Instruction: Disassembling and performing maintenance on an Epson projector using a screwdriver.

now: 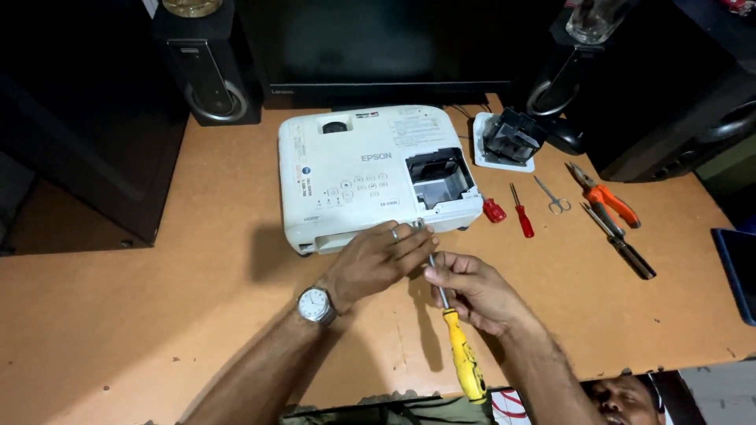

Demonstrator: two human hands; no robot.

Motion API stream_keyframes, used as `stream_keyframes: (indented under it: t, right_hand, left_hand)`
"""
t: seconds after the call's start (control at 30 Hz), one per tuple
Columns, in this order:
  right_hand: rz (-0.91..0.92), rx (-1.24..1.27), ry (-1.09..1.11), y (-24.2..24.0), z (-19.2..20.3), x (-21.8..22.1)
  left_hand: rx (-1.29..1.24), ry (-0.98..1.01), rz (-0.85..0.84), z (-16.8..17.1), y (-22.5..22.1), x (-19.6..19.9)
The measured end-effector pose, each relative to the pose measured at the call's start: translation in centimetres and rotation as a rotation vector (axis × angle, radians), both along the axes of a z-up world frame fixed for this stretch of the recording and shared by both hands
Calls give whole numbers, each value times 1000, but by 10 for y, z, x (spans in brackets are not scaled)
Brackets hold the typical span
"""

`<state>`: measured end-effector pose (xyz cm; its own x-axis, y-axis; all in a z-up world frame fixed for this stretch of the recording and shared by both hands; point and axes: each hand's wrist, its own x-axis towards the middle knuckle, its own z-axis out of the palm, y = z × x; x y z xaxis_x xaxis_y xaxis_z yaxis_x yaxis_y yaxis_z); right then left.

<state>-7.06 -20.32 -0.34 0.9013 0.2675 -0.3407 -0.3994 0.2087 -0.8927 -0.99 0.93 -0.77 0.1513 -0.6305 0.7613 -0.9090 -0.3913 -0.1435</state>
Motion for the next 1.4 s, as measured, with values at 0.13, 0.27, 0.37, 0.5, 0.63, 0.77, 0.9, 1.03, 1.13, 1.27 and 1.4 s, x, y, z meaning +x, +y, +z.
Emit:
stream_keyframes:
  t: [0.13,0.27,0.37,0.5,0.63,0.77,0.9,1.03,1.13,1.27,1.4]
  right_hand:
    - [8,1,-19,-3,-2,-3]
    - [14,-10,-38,-7,1,-9]
    - [13,-12,-50,-9,7,-12]
    - [20,-11,-71,-11,12,-13]
    - [22,-6,-74,-16,13,-12]
    - [3,-7,-123,-34,17,-7]
    - [-206,-45,-279,-62,46,13]
    - [-288,-97,-389,-100,51,58]
    - [-431,7,-375,-113,44,76]
    - [-560,34,-375,-118,25,84]
    - [-657,57,-366,-126,26,77]
  left_hand:
    - [-16,11,-38,4,-2,-4]
    - [-45,24,9,9,-4,-8]
    - [-94,63,48,10,-10,-5]
    - [-147,168,36,-6,-17,5]
    - [-156,205,33,3,-21,3]
    - [-160,274,59,1,-25,10]
    - [-155,311,111,89,-35,-7]
    - [-175,326,148,52,-89,93]
    - [-48,742,304,65,-130,138]
    - [-9,984,558,49,-183,190]
    - [91,882,474,16,-202,232]
